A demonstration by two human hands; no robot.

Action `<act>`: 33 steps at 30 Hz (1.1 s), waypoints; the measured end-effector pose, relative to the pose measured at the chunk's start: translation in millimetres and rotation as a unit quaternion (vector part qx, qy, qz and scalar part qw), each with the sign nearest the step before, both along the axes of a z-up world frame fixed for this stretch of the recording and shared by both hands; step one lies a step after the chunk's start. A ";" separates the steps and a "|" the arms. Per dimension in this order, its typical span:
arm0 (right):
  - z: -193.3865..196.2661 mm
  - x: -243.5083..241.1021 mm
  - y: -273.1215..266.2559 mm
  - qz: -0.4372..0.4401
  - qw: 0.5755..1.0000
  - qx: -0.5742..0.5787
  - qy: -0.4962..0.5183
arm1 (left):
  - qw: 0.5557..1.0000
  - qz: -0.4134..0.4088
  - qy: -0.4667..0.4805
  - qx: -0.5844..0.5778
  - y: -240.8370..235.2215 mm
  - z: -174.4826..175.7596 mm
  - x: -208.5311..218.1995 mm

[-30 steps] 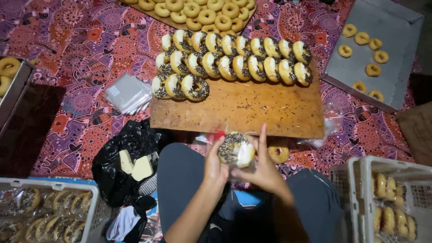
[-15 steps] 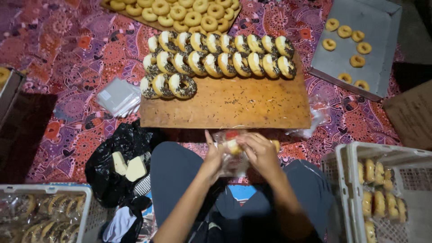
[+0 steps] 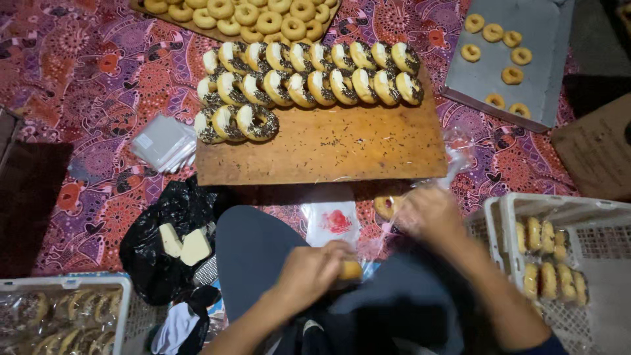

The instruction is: The person sits on the floor and repeatedly picks up doughnuts from a wooden board, places them into small plastic bags, and then places the filled bags into a white crate. The person handles the doughnuts one at a time throughout the clip.

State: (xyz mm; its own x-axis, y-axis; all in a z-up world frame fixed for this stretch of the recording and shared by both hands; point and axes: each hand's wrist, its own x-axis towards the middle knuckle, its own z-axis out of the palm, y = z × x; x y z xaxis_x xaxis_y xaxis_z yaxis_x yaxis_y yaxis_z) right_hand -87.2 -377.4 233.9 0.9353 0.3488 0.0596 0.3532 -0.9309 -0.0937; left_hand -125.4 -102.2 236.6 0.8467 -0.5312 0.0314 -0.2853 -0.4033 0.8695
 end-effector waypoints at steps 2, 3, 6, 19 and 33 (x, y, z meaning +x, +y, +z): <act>-13.9 6.4 -2.4 0.078 0.992 0.075 0.065 | 0.989 -0.013 0.118 0.091 15.2 9.7 2.6; -25.1 6.8 1.8 0.118 0.982 0.112 0.096 | 0.991 -0.074 -0.044 0.103 19.4 8.8 7.7; -64.7 -30.1 18.8 0.225 0.927 0.219 0.203 | 0.935 -0.221 -0.273 0.047 10.5 -18.7 12.4; -175.7 14.2 151.7 -0.159 0.521 0.793 0.272 | 0.862 0.434 0.004 -0.260 64.4 -142.3 15.2; -312.9 14.3 37.3 -0.030 0.568 0.767 0.296 | 0.921 0.155 0.322 -0.155 55.0 -244.2 -6.7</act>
State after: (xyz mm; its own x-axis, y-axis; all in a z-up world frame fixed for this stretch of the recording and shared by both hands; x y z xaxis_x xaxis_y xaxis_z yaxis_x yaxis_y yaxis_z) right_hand -72.9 -340.1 -79.1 0.9573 0.2775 -0.0815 -0.1916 0.3975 -0.8974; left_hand -132.1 -47.3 -7.6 0.8526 -0.3106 -0.4202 0.4162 -0.0827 0.9055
